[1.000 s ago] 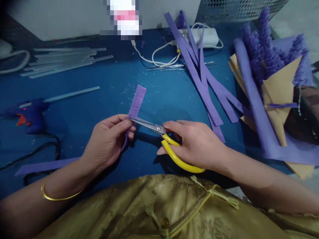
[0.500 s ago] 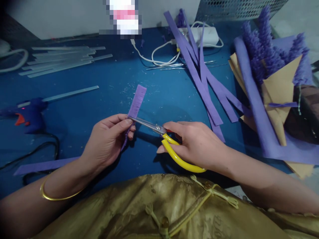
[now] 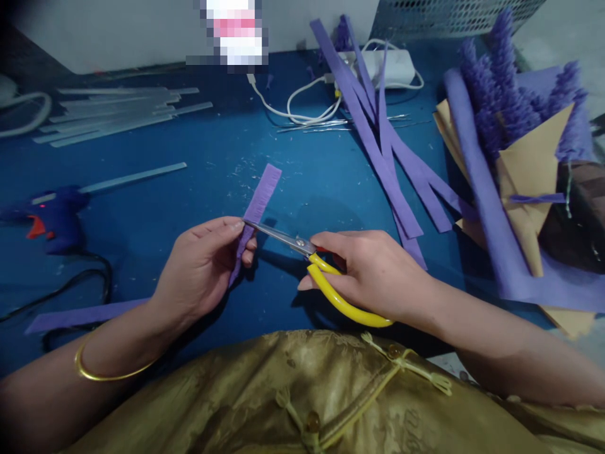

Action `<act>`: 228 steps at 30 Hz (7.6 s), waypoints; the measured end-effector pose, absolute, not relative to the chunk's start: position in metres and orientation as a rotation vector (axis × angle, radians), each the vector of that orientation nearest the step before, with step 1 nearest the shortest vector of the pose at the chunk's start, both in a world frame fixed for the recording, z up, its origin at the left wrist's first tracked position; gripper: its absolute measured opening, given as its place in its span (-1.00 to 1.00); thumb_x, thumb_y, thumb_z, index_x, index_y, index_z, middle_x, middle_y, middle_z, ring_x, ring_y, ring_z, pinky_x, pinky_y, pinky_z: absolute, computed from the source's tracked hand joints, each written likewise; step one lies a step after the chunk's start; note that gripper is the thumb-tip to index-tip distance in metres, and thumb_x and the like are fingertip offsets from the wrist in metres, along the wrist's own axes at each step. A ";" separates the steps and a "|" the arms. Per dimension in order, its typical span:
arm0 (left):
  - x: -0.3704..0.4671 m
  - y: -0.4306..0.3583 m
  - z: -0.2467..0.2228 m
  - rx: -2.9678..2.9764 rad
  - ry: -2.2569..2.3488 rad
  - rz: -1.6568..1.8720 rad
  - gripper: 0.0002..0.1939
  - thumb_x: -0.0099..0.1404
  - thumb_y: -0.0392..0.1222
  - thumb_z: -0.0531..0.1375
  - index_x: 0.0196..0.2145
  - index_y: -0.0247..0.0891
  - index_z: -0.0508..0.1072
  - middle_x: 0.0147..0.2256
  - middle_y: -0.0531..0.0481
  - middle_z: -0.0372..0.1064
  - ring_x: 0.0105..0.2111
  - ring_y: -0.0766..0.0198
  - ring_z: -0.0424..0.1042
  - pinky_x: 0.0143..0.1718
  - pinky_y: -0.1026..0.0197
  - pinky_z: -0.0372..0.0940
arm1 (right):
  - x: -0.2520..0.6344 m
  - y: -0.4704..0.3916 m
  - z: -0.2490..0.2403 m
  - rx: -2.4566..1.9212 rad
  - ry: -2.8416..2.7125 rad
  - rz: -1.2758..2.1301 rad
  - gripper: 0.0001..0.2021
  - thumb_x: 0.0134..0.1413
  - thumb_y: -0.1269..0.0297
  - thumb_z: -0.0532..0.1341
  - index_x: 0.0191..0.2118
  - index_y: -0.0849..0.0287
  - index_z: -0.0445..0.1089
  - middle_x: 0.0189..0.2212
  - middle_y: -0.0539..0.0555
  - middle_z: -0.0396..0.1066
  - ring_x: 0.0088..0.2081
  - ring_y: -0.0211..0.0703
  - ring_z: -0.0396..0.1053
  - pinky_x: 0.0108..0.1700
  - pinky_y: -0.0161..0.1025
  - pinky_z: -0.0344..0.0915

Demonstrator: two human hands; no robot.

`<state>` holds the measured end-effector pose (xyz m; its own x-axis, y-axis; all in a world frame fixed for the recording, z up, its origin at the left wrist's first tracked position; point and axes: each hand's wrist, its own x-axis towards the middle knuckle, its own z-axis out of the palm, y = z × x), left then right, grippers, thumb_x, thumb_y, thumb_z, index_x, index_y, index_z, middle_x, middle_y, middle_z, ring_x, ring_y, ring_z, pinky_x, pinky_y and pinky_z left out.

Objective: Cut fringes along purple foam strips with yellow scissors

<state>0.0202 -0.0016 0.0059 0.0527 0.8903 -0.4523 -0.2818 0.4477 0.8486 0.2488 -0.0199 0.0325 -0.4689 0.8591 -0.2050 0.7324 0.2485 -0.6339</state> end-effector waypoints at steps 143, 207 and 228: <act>0.009 -0.046 0.026 0.710 1.256 1.165 -0.89 -0.01 -0.28 0.42 -0.47 -0.30 0.58 -0.56 0.05 0.45 -0.60 0.45 0.31 -0.55 0.38 0.21 | 0.234 -0.053 0.030 -1.348 -2.309 0.840 -0.47 0.09 -0.19 0.29 0.00 0.13 0.51 -0.31 0.11 0.56 -0.43 -0.14 0.40 -0.38 -0.24 0.27; -0.002 -0.035 0.019 0.745 1.144 1.237 -0.70 -0.08 -0.10 0.44 -0.49 -0.38 0.51 -0.58 0.08 0.28 -0.71 0.58 0.02 -0.67 0.39 -0.19 | 0.251 -0.018 -0.001 -1.579 -2.530 0.294 -0.12 -0.23 0.02 0.49 0.26 0.21 0.30 0.00 0.30 0.42 -0.02 0.24 0.44 0.01 -0.01 0.34; 0.005 -0.048 0.038 1.480 1.313 0.983 -0.76 0.14 0.00 0.30 -0.45 -0.25 0.56 -0.56 0.05 0.42 -0.61 0.37 0.19 -0.53 0.29 0.08 | 0.202 -0.008 0.024 -1.240 -1.605 1.271 -0.69 0.32 0.14 0.22 0.06 0.20 0.41 -0.01 0.13 0.45 -0.11 -0.07 0.48 -0.11 -0.05 0.47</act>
<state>0.0053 -0.0483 0.0378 0.1200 0.9928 -0.0014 0.2786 -0.0324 0.9599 0.2020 -0.0084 0.0238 -0.2676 0.9633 -0.0208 0.2407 0.0459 -0.9695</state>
